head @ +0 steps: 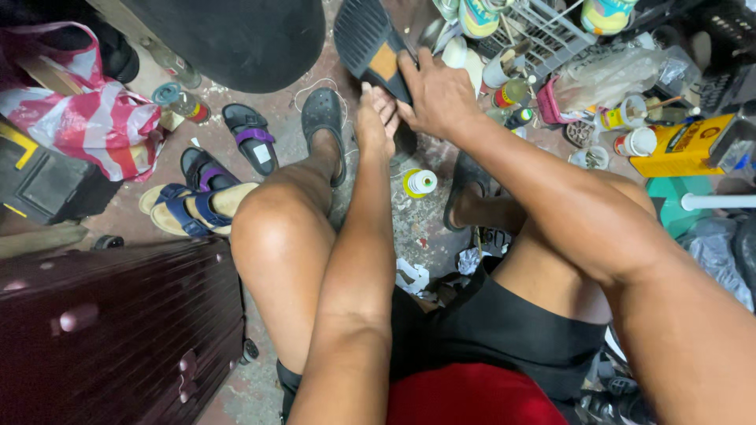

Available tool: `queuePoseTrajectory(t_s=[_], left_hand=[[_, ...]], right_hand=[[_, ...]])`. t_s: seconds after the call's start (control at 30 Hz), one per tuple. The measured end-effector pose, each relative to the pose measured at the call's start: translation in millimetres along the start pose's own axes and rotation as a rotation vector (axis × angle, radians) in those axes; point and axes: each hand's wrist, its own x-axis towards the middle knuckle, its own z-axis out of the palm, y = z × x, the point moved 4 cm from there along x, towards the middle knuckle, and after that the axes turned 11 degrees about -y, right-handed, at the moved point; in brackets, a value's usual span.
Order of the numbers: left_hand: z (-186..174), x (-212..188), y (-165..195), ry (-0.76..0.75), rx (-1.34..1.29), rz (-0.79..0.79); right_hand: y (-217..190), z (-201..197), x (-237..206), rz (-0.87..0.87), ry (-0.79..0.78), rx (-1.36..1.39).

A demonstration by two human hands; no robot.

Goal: The person sits on the floor of a shoe repair shop and applies glue from a jar with a stick onto the worn sole of a black loafer. They then press a new rubber sole pad onto the glued surface, hammer it firmly along its length, and trim the overhanging edges with scissors.

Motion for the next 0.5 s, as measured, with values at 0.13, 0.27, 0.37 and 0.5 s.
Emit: queuePoseTrajectory(t_s=[0.13,0.27,0.37,0.5], left_hand=[[16,-9,14,-0.045,0.091,0.090],[17,-1,19,0.043,-0.016,0.025],[21,3,15,-0.067,-0.116,-0.015],[20,-2,9,-0.063,-0.164,-0.033]], right_hand=[[9,-5,6,0.161,-0.155,0.129],[-6,-10,3,0.007,-0.095,0.039],[-4,-6,-1,0.027,-0.089,0.154],[12,-9,2,0.112,0.059,0.581]])
